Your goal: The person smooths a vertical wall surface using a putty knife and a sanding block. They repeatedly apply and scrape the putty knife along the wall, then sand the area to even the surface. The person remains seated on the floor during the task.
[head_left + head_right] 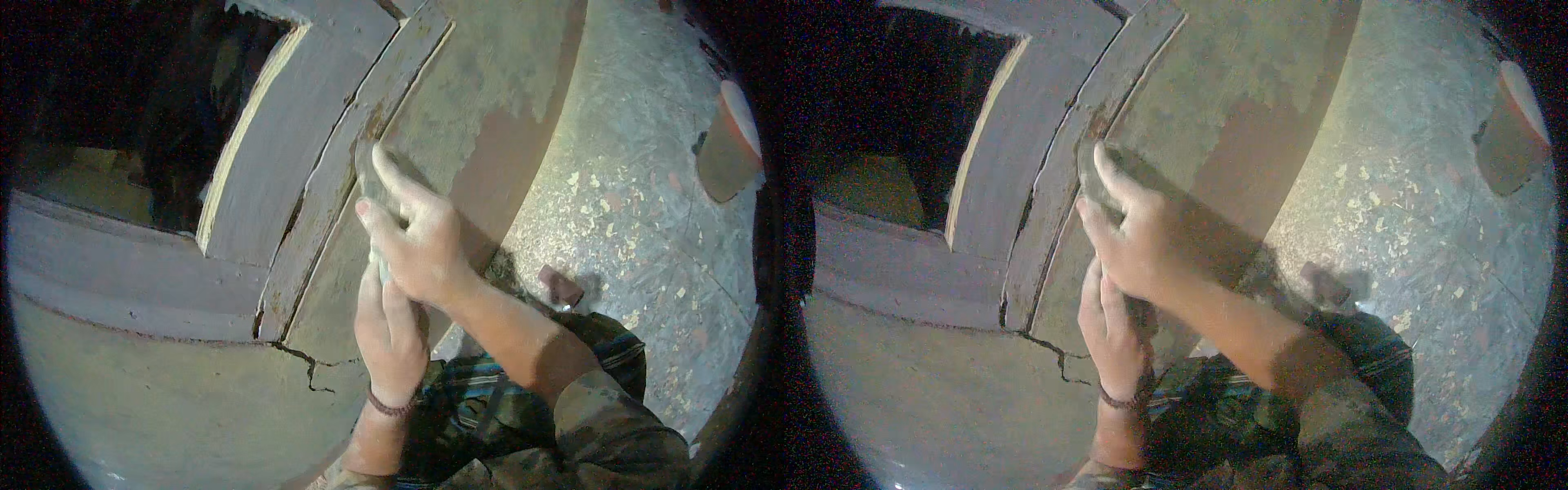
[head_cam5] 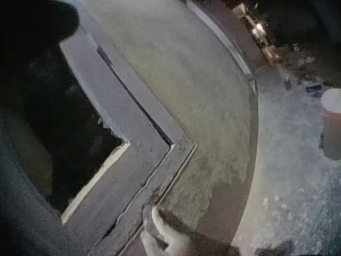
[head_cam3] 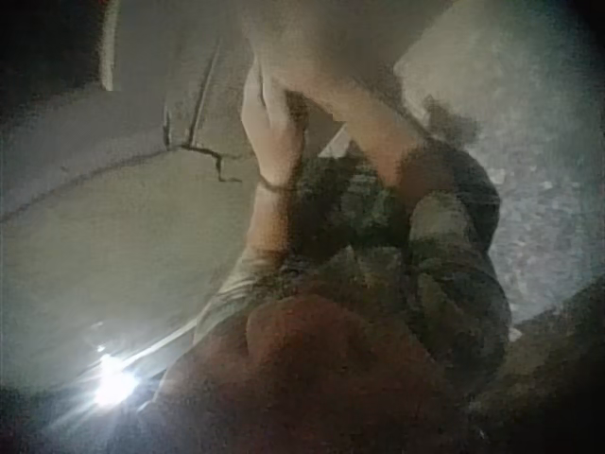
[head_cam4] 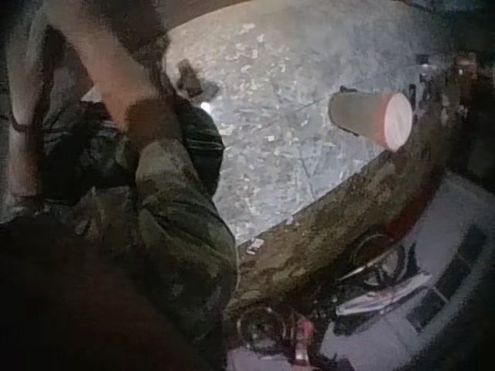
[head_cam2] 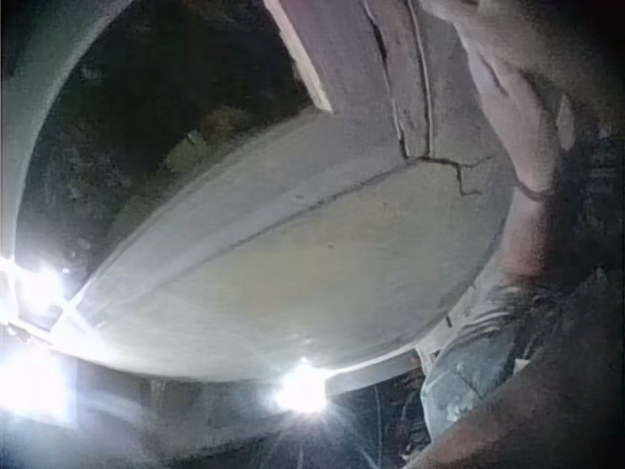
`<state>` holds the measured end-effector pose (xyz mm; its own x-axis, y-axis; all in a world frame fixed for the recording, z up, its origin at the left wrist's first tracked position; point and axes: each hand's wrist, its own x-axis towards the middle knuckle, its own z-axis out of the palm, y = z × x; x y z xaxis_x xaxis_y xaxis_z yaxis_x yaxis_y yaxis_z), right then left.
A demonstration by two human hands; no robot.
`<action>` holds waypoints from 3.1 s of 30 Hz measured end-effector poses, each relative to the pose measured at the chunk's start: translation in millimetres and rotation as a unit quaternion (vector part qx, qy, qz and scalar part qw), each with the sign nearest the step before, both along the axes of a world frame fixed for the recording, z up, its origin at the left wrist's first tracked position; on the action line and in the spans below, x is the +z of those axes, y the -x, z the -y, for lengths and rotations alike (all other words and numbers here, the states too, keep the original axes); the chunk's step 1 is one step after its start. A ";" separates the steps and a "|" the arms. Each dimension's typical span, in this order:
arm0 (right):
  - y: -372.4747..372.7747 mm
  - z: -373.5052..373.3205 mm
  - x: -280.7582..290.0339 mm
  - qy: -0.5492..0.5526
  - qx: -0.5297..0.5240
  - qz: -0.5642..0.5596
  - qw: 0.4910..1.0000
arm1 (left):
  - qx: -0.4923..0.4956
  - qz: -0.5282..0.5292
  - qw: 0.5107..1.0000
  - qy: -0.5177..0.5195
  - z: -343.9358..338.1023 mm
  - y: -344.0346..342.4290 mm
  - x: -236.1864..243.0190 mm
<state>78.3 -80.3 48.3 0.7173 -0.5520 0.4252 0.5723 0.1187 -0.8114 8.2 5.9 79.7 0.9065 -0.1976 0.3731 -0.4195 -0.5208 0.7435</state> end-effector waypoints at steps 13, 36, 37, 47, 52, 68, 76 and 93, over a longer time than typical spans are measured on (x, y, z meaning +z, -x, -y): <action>6.3 2.2 3.3 -0.018 0.031 -0.045 0.998 | -0.020 -0.025 0.999 -0.006 -10.8 -7.3 -6.5; 0.0 7.1 6.3 -0.056 0.054 0.001 0.997 | -0.034 -0.015 0.999 -0.020 -2.7 -11.2 1.4; 3.0 6.9 6.0 -0.058 0.057 0.014 0.997 | -0.032 -0.021 0.999 -0.004 -1.2 -8.0 -0.3; -5.5 10.8 8.1 -0.046 0.014 0.030 0.998 | -0.047 -0.053 0.997 0.007 -2.7 -16.4 -1.3; -5.5 16.6 6.6 0.026 -0.033 -0.015 0.999 | -0.066 0.033 0.997 -0.002 4.8 -16.0 -8.5; -2.8 13.0 -0.7 -0.022 0.029 0.035 0.999 | -0.037 -0.100 0.990 0.091 1.1 -15.3 -20.0; -12.3 17.2 12.7 -0.065 0.017 0.012 0.998 | -0.027 -0.018 0.999 -0.014 2.5 -24.7 2.4; 19.4 8.9 6.2 -0.271 0.295 -0.021 0.916 | -0.037 -0.082 0.996 0.016 -19.5 -13.1 -17.2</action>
